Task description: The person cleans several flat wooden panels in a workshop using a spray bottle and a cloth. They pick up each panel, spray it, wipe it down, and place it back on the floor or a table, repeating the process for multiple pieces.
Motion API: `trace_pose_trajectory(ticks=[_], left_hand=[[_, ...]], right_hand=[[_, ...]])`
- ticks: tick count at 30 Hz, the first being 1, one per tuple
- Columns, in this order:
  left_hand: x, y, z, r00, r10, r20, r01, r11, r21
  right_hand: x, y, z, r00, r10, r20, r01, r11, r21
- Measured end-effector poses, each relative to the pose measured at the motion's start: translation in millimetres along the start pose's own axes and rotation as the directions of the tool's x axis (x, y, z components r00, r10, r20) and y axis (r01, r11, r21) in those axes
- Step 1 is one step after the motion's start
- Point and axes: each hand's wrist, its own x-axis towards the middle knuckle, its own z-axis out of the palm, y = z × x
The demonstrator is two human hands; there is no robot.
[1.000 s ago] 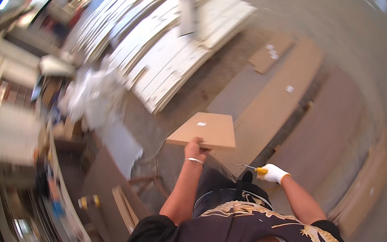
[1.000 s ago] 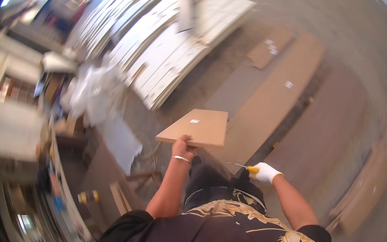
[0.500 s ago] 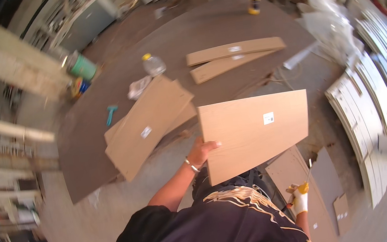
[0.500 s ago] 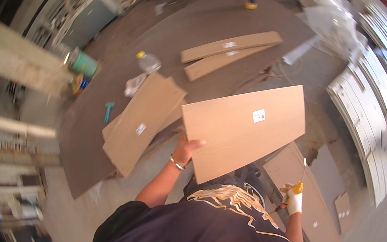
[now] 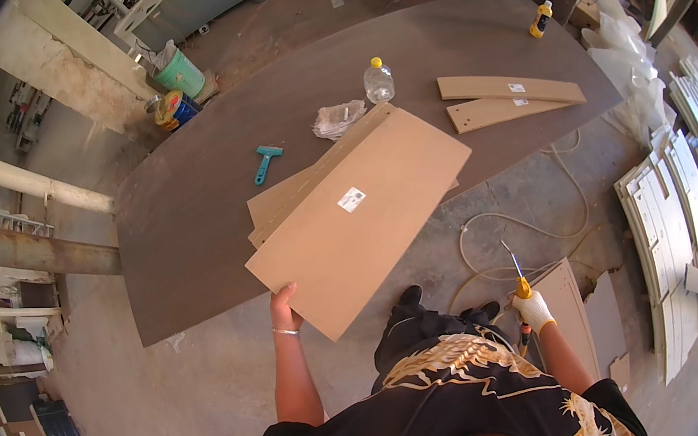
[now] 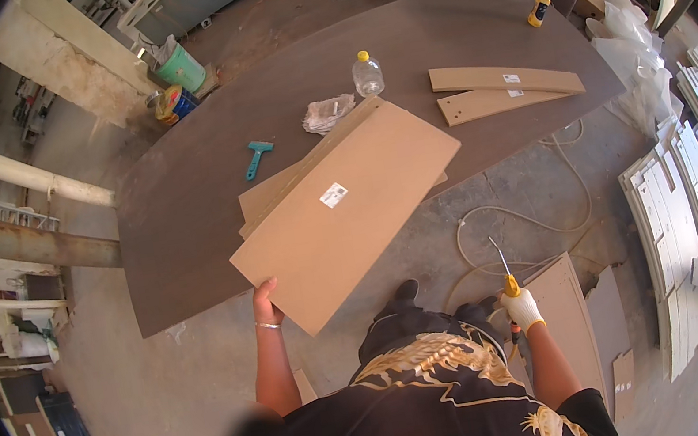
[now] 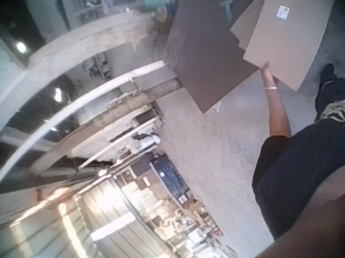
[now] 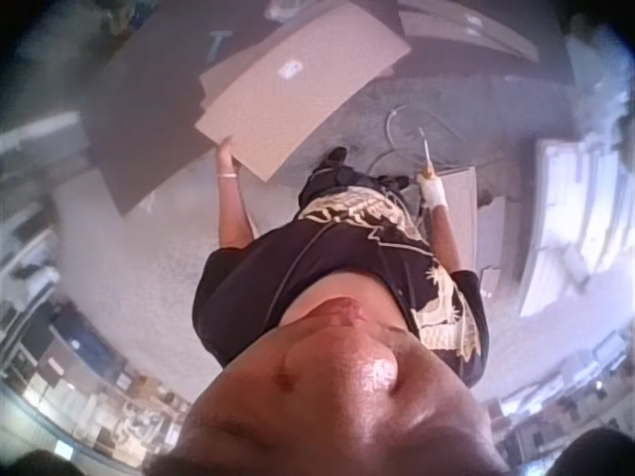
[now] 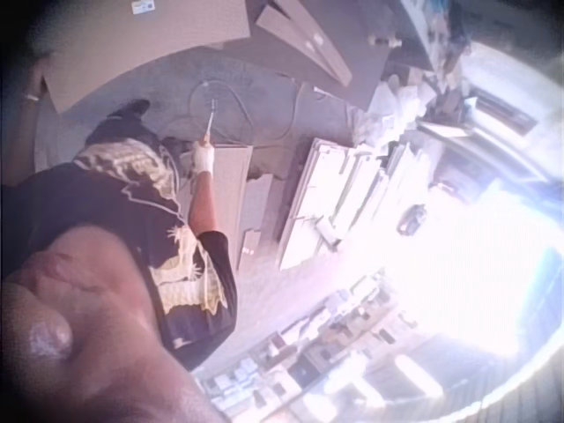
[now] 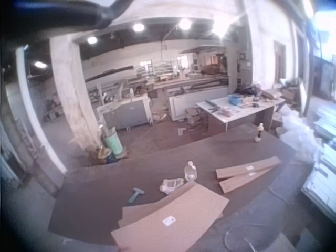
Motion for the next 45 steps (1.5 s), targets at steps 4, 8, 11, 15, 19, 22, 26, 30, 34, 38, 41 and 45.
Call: trace_pose_trajectory(ticks=[4,8,11,15,19,22,26,30,34,38,41,45], left_hand=[[36.2,2.3,-61.7,0.988,-0.148,-0.048,0.151,0.986,0.074],[73.8,19.0,-101.0,0.964,-0.257,-0.071,0.264,0.957,0.120],[96.3,43.3,-120.7,0.895,-0.413,-0.170,0.446,0.850,0.280],[108.5,43.4,-115.5,0.921,0.128,-0.368,0.378,-0.065,0.924],[72.4,-23.6,-72.5,0.988,0.054,-0.148,0.155,-0.493,0.856],[53.7,-55.9,-53.8,0.981,0.020,-0.195,0.169,-0.586,0.792],[53.2,-46.1,-79.5,0.998,-0.070,-0.001,-0.041,-0.592,0.805],[78.5,-15.6,-117.0,0.979,-0.043,0.200,-0.189,-0.566,0.803],[105.8,11.6,-121.9,0.984,-0.066,0.163,-0.172,-0.551,0.816],[110.3,1.7,-89.5,0.997,0.050,0.055,-0.011,-0.624,0.781],[105.9,-46.1,-45.2,0.926,0.287,-0.247,0.375,-0.604,0.704],[89.2,-156.2,23.6,0.957,0.274,-0.093,0.272,-0.741,0.614]], right_hand=[[-6.5,2.3,11.1,0.997,0.075,-0.030,-0.077,0.995,-0.056],[-14.2,10.9,5.7,0.991,0.093,-0.100,-0.094,0.996,-0.004],[-18.6,15.7,1.0,0.986,0.141,-0.086,-0.132,0.986,0.101],[-26.9,24.4,4.2,0.985,0.134,-0.106,-0.115,0.979,0.169],[-36.4,40.2,19.1,0.971,0.171,-0.167,-0.143,0.976,0.167],[-43.3,54.5,29.0,0.956,0.215,-0.200,-0.195,0.974,0.118],[-54.1,65.0,29.4,0.954,0.208,-0.217,-0.171,0.969,0.180],[-64.1,67.6,23.8,0.942,0.202,-0.269,-0.163,0.973,0.161],[-77.6,75.4,16.3,0.938,0.225,-0.262,-0.183,0.967,0.176],[-98.4,93.8,4.1,0.896,0.232,-0.380,-0.166,0.966,0.198],[-120.9,119.2,-12.6,0.844,0.369,-0.389,-0.239,0.909,0.343],[-138.1,176.1,-26.5,0.807,0.514,-0.291,-0.329,0.801,0.501]])
